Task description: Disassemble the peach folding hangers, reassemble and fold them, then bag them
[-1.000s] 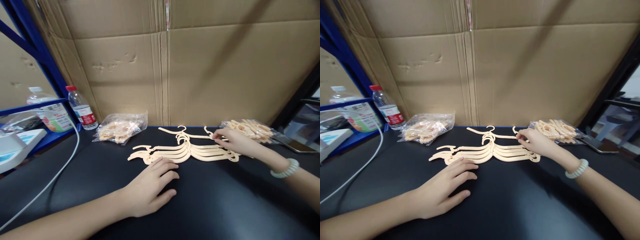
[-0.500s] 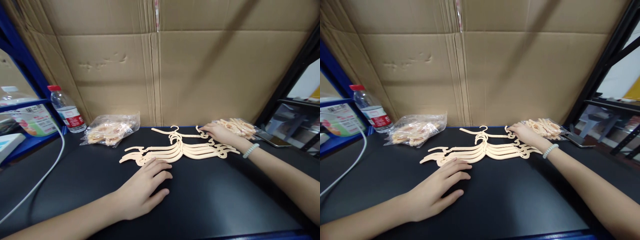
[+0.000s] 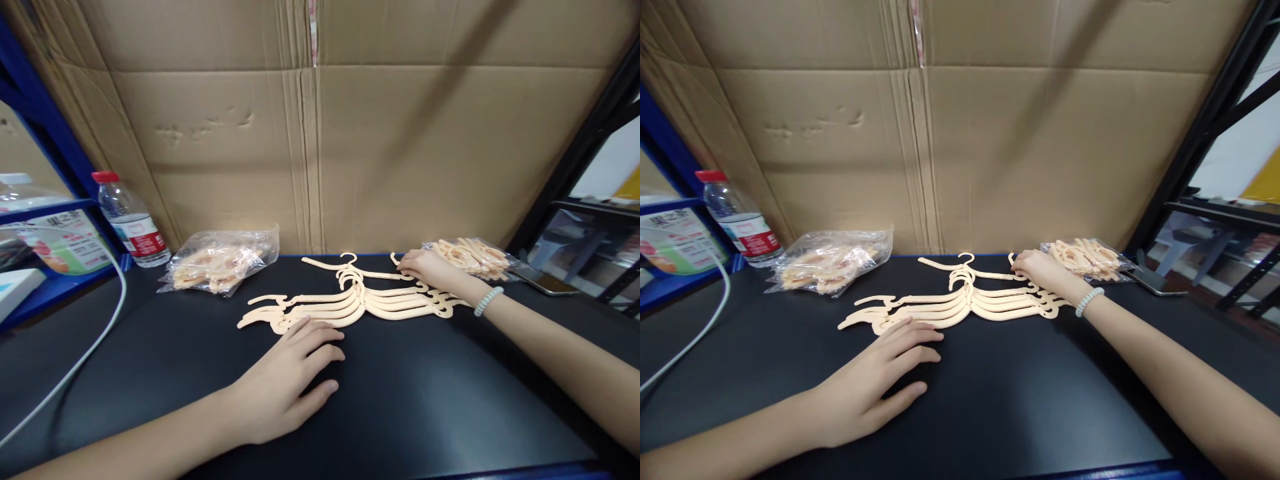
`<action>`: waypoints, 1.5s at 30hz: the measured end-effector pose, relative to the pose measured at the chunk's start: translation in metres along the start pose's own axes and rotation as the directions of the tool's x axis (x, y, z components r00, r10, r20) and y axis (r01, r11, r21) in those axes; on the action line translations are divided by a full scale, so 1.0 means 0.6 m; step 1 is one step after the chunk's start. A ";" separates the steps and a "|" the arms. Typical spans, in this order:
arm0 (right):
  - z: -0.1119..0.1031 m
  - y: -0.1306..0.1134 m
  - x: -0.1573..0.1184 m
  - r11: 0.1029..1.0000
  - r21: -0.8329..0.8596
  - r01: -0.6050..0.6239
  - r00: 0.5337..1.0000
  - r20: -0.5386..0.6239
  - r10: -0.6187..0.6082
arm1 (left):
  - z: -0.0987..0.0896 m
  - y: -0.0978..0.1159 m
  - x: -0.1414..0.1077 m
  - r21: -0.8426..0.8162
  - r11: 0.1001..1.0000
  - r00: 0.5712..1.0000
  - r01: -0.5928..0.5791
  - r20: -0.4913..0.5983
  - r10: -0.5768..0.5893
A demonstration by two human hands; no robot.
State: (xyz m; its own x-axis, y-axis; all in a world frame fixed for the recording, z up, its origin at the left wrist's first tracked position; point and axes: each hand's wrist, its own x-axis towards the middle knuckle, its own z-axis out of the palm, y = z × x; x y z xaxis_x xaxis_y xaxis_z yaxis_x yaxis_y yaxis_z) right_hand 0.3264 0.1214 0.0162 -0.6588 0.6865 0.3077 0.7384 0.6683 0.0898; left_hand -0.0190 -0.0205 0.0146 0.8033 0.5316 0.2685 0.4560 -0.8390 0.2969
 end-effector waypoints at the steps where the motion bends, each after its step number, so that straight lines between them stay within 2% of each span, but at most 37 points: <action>1: 0.000 0.000 -0.001 1.000 0.007 -0.007 1.000 -0.028 0.008 | 0.000 0.000 0.000 -0.003 1.000 1.000 -0.002 -0.004 0.002; 4: -0.001 0.001 -0.006 0.998 0.036 -0.058 0.987 -0.151 0.063 | 0.000 0.002 0.001 -0.007 1.000 1.000 -0.003 -0.013 0.003; 7: -0.005 -0.005 -0.008 0.988 0.072 -0.137 0.937 -0.314 0.152 | 0.001 0.007 -0.001 -0.070 0.997 0.999 0.007 -0.044 -0.010; 8: -0.008 -0.013 -0.007 0.979 0.122 -0.163 0.901 -0.386 0.198 | 0.001 0.008 -0.001 -0.115 0.993 0.998 0.016 -0.062 -0.023; 10: -0.019 -0.044 -0.001 0.918 0.353 -0.182 0.791 -0.502 0.350 | 0.003 0.012 -0.001 -0.233 0.971 0.991 0.053 -0.104 -0.079; 11: -0.025 -0.066 0.003 0.837 0.527 -0.150 0.726 -0.516 0.455 | 0.005 0.013 0.000 -0.309 0.947 0.984 0.089 -0.120 -0.132; 12: -0.032 -0.093 0.006 0.715 0.691 -0.102 0.690 -0.469 0.551 | 0.007 0.014 0.002 -0.402 0.906 0.972 0.133 -0.126 -0.198; 13: -0.037 -0.122 0.010 0.583 0.811 -0.054 0.688 -0.393 0.610 | 0.010 0.015 0.004 -0.510 0.842 0.955 0.177 -0.118 -0.273; 14: -0.042 -0.153 0.012 0.451 0.893 -0.007 0.715 -0.311 0.626 | 0.012 0.015 0.006 -0.624 0.752 0.934 0.213 -0.096 -0.343; 15: -0.044 -0.183 0.013 0.326 0.945 0.031 0.754 -0.236 0.613 | 0.015 0.016 0.009 -0.729 0.644 0.913 0.232 -0.064 -0.402; 17: -0.043 -0.238 0.012 0.108 0.994 0.023 0.863 -0.075 0.499 | 0.018 0.019 0.015 -0.873 0.430 0.881 0.230 -0.001 -0.473; 19: -0.037 -0.279 0.008 0.007 1.000 -0.030 0.927 0.025 0.374 | 0.018 0.022 0.018 -0.934 0.290 0.851 0.209 0.028 -0.524; 21: -0.031 -0.303 0.005 -0.021 0.996 -0.090 0.953 0.092 0.289 | 0.018 0.023 0.019 -0.955 0.229 0.821 0.190 0.027 -0.570; 23: -0.030 -0.308 0.005 0.038 0.991 -0.127 0.966 0.115 0.232 | 0.017 0.022 0.019 -0.963 0.204 0.789 0.173 0.011 -0.615; 24: -0.031 -0.302 0.006 0.114 0.986 -0.125 0.971 0.098 0.220 | 0.017 0.021 0.019 -0.967 0.193 0.775 0.168 0.009 -0.632; 25: -0.033 -0.291 0.009 0.223 0.969 -0.105 0.974 0.054 0.222 | 0.017 0.019 0.019 -0.969 0.181 0.762 0.167 0.010 -0.647; 27: -0.037 -0.251 0.015 0.508 0.860 -0.043 0.963 -0.099 0.250 | 0.017 0.016 0.019 -0.972 0.159 0.743 0.172 0.022 -0.669; 29: -0.036 -0.195 0.020 0.779 0.626 -0.035 0.934 -0.258 0.249 | 0.017 0.014 0.019 -0.970 0.162 0.739 0.182 0.027 -0.673; 30: -0.032 -0.164 0.022 0.867 0.492 -0.078 0.934 -0.268 0.236 | 0.017 0.014 0.019 -0.967 0.173 0.743 0.187 0.024 -0.669; 31: -0.027 -0.134 0.022 0.917 0.374 -0.137 0.935 -0.258 0.244 | 0.017 0.014 0.018 -0.964 0.183 0.748 0.191 0.023 -0.663; 33: -0.011 -0.085 0.022 0.949 0.225 -0.219 0.949 -0.177 0.261 | 0.016 0.014 0.017 -0.959 0.203 0.758 0.199 0.019 -0.652; 36: 0.014 -0.049 0.021 0.953 0.197 -0.232 0.962 -0.102 0.255 | 0.015 0.014 0.015 -0.952 0.224 0.756 0.209 0.013 -0.654; 40: 0.030 -0.050 0.022 0.948 0.213 -0.235 0.964 -0.072 0.255 | 0.015 0.014 0.015 -0.948 0.249 0.759 0.198 -0.013 -0.651; 45: 0.013 -0.057 0.021 0.932 0.242 -0.268 0.941 -0.141 0.307 | 0.004 0.010 0.013 -0.941 0.299 0.752 0.159 -0.081 -0.654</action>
State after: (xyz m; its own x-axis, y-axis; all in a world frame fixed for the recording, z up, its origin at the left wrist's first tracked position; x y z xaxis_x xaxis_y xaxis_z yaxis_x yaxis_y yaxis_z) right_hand 0.2917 0.1091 0.0094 -0.3728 0.8113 0.4504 0.8304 0.5083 -0.2283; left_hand -0.0090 -0.0214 0.0163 0.2750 0.9580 0.0815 -0.0965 -0.0568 0.9937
